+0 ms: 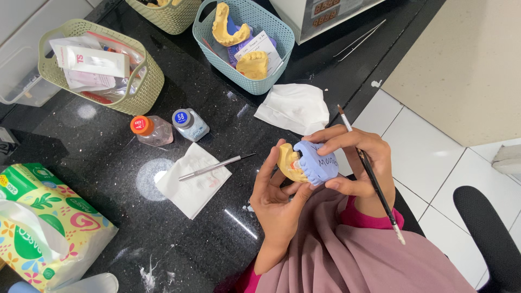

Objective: The person holds a yellow dental cast with a prosthetic tooth and uses a fine brush to apply and shape white ceramic material on the tooth. They dip the brush in a glass of water, add powder from a tissue, and press a blue silicone index against the cast to check the build-up before continuing to apply material.

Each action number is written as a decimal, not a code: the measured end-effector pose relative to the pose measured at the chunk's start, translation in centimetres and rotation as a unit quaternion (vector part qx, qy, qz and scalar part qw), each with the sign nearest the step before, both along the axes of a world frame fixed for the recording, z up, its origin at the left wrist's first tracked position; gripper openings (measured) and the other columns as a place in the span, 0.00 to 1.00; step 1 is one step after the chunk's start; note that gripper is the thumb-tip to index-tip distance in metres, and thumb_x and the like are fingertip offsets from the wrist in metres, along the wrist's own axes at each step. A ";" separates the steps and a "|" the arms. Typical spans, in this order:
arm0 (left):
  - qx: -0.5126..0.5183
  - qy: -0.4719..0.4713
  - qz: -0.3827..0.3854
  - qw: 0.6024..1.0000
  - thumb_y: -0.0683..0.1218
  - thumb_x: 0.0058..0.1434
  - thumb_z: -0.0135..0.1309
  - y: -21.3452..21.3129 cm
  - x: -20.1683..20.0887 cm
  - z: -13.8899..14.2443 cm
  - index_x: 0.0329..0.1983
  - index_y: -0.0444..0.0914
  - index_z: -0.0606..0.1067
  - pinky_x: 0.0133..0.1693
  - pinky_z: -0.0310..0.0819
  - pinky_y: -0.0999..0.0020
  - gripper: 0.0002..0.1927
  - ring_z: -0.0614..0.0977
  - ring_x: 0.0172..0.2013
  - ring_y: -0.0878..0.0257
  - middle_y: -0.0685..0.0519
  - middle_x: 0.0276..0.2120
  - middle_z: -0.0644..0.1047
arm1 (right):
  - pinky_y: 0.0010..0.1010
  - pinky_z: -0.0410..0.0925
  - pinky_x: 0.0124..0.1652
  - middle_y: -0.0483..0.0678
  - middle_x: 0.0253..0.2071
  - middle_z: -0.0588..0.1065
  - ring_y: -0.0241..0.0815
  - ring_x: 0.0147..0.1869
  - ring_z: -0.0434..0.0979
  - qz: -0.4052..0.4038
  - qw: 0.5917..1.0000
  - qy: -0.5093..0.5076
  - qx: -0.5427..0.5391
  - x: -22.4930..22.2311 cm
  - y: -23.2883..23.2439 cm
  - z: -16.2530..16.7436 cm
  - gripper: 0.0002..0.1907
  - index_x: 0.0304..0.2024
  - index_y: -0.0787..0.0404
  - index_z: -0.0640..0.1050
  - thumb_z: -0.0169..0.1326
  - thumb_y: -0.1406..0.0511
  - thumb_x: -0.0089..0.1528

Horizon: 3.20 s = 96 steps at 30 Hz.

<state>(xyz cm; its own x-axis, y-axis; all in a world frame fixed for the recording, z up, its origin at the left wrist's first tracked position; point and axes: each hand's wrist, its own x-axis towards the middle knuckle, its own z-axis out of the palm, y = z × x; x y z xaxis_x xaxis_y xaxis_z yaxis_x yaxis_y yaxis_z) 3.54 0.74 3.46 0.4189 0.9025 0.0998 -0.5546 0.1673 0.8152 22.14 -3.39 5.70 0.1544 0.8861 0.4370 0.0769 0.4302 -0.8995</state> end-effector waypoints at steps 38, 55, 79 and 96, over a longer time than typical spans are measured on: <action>0.033 0.014 0.000 0.999 0.32 0.63 0.60 -0.1 -0.4 0.2 0.73 0.31 0.63 0.59 0.83 0.59 0.35 0.73 0.69 0.45 0.34 0.73 0.63 | 0.52 0.74 0.65 0.66 0.54 0.79 0.63 0.64 0.82 -0.019 0.999 0.018 -0.035 -0.4 -0.3 0.8 0.24 0.46 0.67 0.80 0.70 0.62 0.51; 0.006 0.006 -0.007 1.000 0.31 0.62 0.60 0.0 -0.4 0.3 0.73 0.29 0.61 0.58 0.84 0.59 0.36 0.73 0.68 0.46 0.34 0.72 0.63 | 0.49 0.76 0.62 0.68 0.53 0.79 0.62 0.62 0.82 -0.014 1.000 0.018 -0.020 0.1 -0.3 0.3 0.24 0.48 0.69 0.80 0.71 0.63 0.53; 0.016 0.013 -0.015 1.000 0.33 0.62 0.61 0.0 -0.5 0.4 0.73 0.28 0.61 0.58 0.84 0.58 0.36 0.74 0.67 0.46 0.33 0.72 0.64 | 0.45 0.76 0.60 0.66 0.51 0.79 0.59 0.60 0.82 -0.045 0.999 0.004 -0.019 -0.5 -0.3 1.0 0.23 0.46 0.66 0.80 0.69 0.63 0.51; 0.019 0.010 -0.012 1.000 0.32 0.62 0.60 0.0 -0.5 0.4 0.73 0.28 0.61 0.58 0.84 0.58 0.36 0.73 0.68 0.46 0.34 0.72 0.64 | 0.45 0.77 0.59 0.64 0.50 0.80 0.59 0.60 0.83 -0.063 0.998 0.007 -0.028 -1.0 -0.7 1.3 0.22 0.46 0.65 0.81 0.69 0.61 0.53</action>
<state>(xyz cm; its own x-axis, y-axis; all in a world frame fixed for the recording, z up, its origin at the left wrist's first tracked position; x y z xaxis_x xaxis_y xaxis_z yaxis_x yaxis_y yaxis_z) 3.07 0.72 3.81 0.4435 0.8876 0.1246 -0.5338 0.1498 0.8322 21.10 -4.05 7.02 0.2727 0.8820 0.3844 0.1138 0.3671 -0.9232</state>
